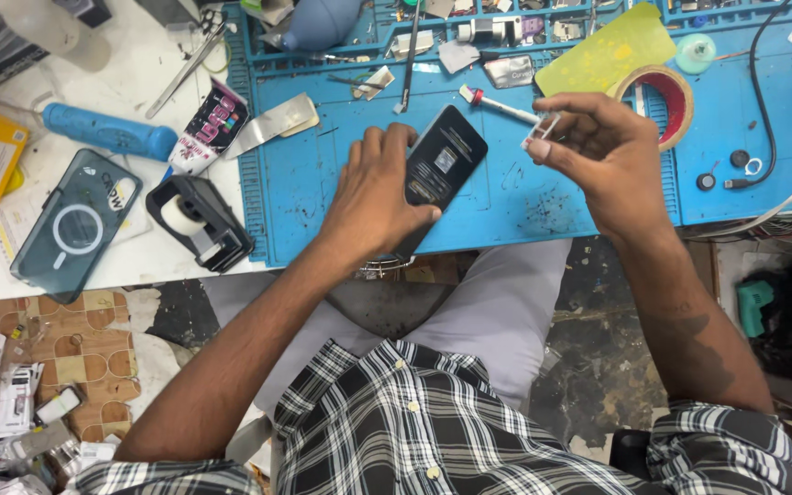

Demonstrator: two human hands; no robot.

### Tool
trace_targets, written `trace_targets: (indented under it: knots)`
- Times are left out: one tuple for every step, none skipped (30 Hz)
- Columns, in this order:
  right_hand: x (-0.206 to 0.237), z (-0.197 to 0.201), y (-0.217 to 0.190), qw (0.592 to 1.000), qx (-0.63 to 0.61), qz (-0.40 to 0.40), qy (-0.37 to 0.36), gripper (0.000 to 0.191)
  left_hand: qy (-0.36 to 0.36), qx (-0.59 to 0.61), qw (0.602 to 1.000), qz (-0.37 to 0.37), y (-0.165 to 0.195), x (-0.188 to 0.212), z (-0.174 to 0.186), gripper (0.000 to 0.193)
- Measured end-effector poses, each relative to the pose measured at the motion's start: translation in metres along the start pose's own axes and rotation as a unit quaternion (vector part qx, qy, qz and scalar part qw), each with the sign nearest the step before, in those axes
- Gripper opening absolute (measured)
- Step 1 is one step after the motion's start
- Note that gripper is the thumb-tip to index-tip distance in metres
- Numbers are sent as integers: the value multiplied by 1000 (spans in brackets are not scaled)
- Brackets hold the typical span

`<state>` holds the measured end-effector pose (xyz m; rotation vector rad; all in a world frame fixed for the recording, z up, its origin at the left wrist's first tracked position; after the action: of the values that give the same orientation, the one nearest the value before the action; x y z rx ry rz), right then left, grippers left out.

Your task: The person uses a precision screwdriver to remove screws from the back of a smartphone, then detaches the back cover to expose the internal components. They inspect the interior, reattach the back cover, and test the device by turning it on and checking the screen. Finally, they insert a SIM card into the SIM tray.

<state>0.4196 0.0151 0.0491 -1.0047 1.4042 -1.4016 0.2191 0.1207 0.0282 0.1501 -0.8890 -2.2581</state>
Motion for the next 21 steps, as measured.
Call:
trace_targets:
  knots:
    - [1,1,-1,1000,1,9,-1,35,-23,28,999,5,2,3,-3,83]
    - [2,2,-3,1000,-6,18,-5,36,-47,55,997,8,5,6,-7,79]
    - [3,2,-4,1000,-11,25,-9,36,-72,83,994,13,6,11,-11,76]
    - [4,1,-6,999,-17,31,-16,37,-51,95,994,-22,15,16,-5,73]
    - [5,-2,-9,999,-5,45,-27,36,-29,106,992,-56,22,21,0,71]
    - [5,-5,-13,997,6,60,-38,36,-7,117,989,-91,28,27,6,68]
    - [5,-9,-17,996,17,75,-50,36,-8,131,990,-60,21,30,4,66]
    - [5,-13,-18,995,16,76,-59,35,-9,145,989,-27,12,34,3,63]
    - [3,-17,-19,995,16,78,-67,35,-10,158,987,4,3,37,0,60]
    - [2,-23,-21,994,16,80,-75,35,21,169,985,-34,6,40,7,55]
    - [1,-32,-24,989,63,94,-92,34,51,181,979,-73,8,43,12,51]
    - [-1,-42,-27,982,110,109,-110,32,82,193,971,-111,9,47,18,46]
    - [-1,-52,-30,971,156,125,-129,31,67,194,975,-85,1,46,13,41]
    - [-4,-60,-30,970,163,118,-138,34,53,194,978,-59,-7,46,8,35]
    - [-6,-69,-30,968,170,111,-148,37,39,194,980,-34,-15,45,3,29]
    - [-8,-77,-30,966,177,105,-159,39,53,200,977,-50,-16,47,6,30]
    - [-11,-84,-30,962,193,98,-163,39,68,207,974,-67,-16,48,8,30]
    - [-13,-91,-30,959,211,91,-168,40,81,213,970,-83,-17,50,10,30]
    - [-16,-97,-30,955,228,83,-172,40,84,222,967,-87,-19,51,10,31]
    - [-19,-101,-32,953,234,83,-173,40,88,231,965,-92,-21,52,10,31]
    - [-22,-105,-34,951,240,84,-175,39,92,241,961,-97,-23,53,10,31]
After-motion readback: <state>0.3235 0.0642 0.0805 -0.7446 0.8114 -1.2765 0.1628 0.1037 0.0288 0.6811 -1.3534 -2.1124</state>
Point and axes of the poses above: each hand's wrist, its own x-axis away from the middle knuckle, its own z-axis out of the back of the hand, y = z × x, the point moved 10 cm from there along -x, towards the middle knuckle, and after that the axes turned 3 degrees about -y, right-handed, at the moved point
